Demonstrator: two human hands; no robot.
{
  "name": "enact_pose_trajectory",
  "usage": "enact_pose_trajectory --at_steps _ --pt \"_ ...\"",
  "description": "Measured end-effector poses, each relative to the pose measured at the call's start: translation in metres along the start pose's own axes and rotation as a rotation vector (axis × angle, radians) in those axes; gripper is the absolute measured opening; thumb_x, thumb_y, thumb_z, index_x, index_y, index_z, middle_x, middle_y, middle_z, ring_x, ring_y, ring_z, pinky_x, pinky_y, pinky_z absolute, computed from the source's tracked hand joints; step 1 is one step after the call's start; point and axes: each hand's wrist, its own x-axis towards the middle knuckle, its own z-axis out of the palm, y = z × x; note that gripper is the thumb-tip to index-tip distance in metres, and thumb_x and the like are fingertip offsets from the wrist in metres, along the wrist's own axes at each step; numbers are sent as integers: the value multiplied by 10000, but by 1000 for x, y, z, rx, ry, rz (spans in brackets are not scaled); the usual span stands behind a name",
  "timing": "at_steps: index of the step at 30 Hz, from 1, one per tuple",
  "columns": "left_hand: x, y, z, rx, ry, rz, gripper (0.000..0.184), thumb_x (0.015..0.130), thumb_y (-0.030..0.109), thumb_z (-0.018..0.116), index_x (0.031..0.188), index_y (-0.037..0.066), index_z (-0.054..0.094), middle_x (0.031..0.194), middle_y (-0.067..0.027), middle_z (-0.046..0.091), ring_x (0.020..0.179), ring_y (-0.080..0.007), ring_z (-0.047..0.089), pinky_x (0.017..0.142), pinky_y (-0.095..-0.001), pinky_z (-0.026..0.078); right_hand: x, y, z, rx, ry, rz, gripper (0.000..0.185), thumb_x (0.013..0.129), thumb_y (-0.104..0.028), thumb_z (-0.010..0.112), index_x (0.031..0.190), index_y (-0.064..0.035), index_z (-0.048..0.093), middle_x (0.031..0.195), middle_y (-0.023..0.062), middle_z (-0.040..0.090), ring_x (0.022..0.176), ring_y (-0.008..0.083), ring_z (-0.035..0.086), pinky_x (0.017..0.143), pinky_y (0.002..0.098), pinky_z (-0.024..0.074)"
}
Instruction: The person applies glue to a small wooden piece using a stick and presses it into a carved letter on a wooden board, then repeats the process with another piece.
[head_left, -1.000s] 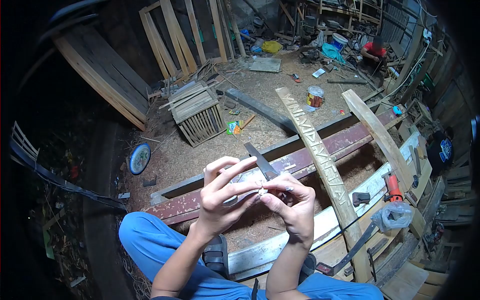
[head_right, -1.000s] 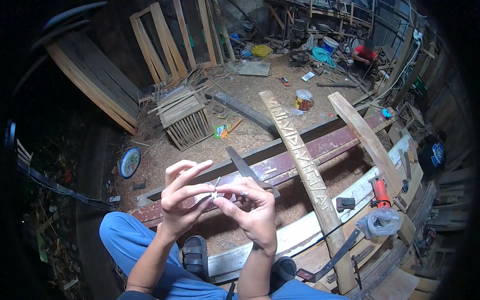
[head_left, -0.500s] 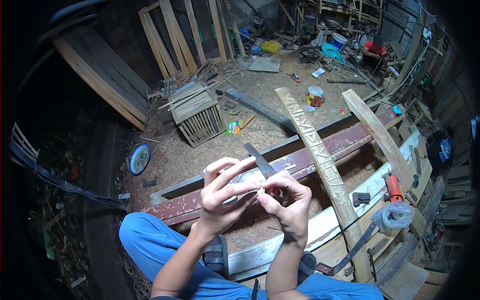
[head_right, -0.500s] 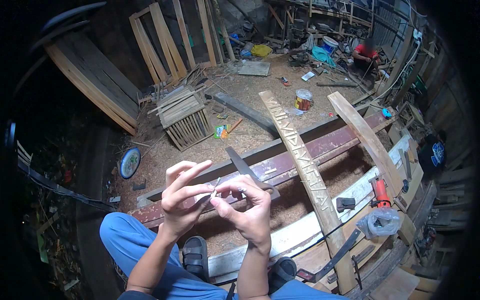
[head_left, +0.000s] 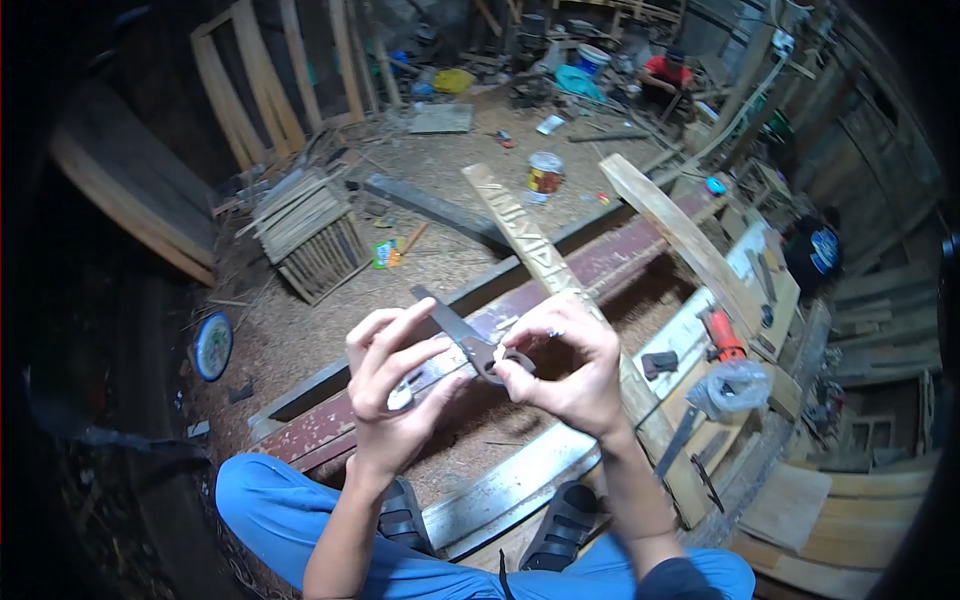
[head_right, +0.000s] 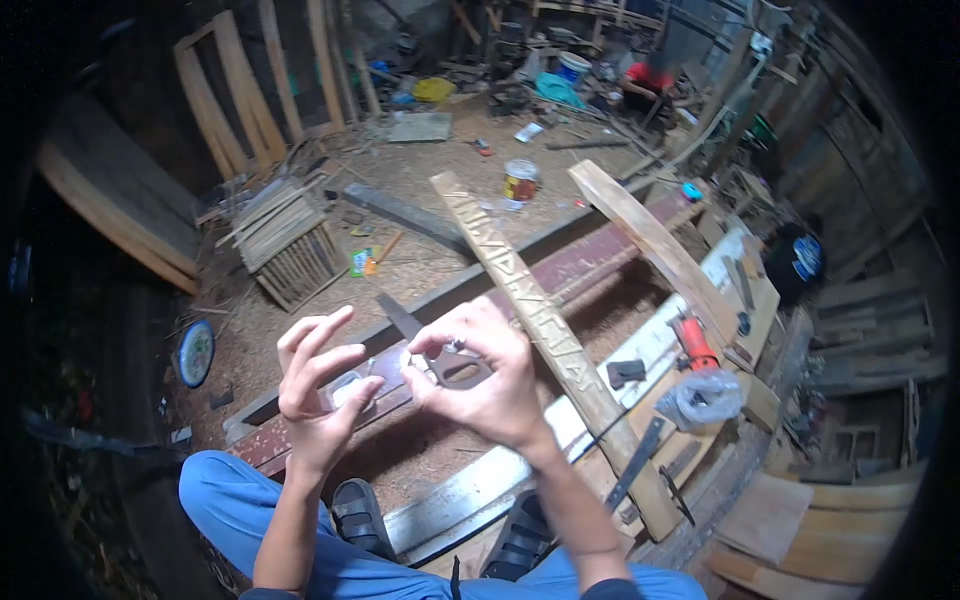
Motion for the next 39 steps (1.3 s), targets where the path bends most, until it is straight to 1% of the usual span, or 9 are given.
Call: enact_pose_trajectory --at_steps 3,7,12,18,22,26,31,35,39 --pt "0 -5 14 -76 -45 -104 346 748 59 844 1077 54 741 1374 -130 660 1317 -320 498 1106 -438 421 12 3 -58 -315 -178 -89 167 734 -165 840 850 -100 739 804 24 699 809 180 653 795 336 466" --pt "-3 -5 44 -61 -191 -141 306 776 75 830 1072 63 753 1320 -105 692 1293 -313 522 1108 -444 414 -16 16 -140 -533 -331 50 147 722 -172 831 815 -110 734 808 10 693 806 189 634 799 348 444" --pt "-40 -8 109 -103 -429 -250 248 831 186 830 1063 115 781 1260 -38 726 1248 -275 557 1095 -429 368 -109 71 -206 -654 -265 226 177 710 -170 832 818 -70 733 797 40 685 807 219 624 790 358 459" --pt "-101 8 236 -146 -499 -300 174 870 151 793 1032 93 770 1060 -54 756 1040 -242 637 946 -387 416 -202 163 -215 -668 94 434 170 708 -198 837 820 -116 739 821 26 681 863 249 643 817 377 462" --pt "-135 17 328 -101 -540 -236 227 875 157 771 1090 90 745 1115 -62 726 1044 -255 618 939 -397 407 -222 203 -208 -658 302 519 181 705 -143 848 814 -74 722 801 66 664 823 258 632 783 378 487" --pt "-147 11 389 16 -526 -189 262 868 153 763 1123 104 728 1115 -78 672 1040 -282 587 936 -421 401 -216 239 -201 -680 355 588 184 715 -115 841 838 -60 715 804 71 664 800 264 630 751 382 501" --pt "-161 -8 418 120 -552 -106 309 851 153 773 1156 144 721 1104 -76 648 1007 -274 575 927 -439 388 -213 277 -193 -771 429 534 149 745 -137 807 809 -95 680 805 41 627 792 266 608 752 418 473" --pt "-163 -10 416 178 -588 -103 343 859 168 760 1199 203 726 1141 -64 635 1002 -263 552 955 -437 353 -211 287 -189 -829 379 554 147 749 -134 802 809 -91 675 808 38 618 790 259 603 767 415 462" --pt "-165 -10 418 171 -586 -98 373 818 136 785 1182 202 730 1154 -57 617 1026 -271 544 951 -455 344 -214 293 -187 -871 356 575 148 752 -141 805 809 -93 677 808 37 618 792 256 602 778 421 459"
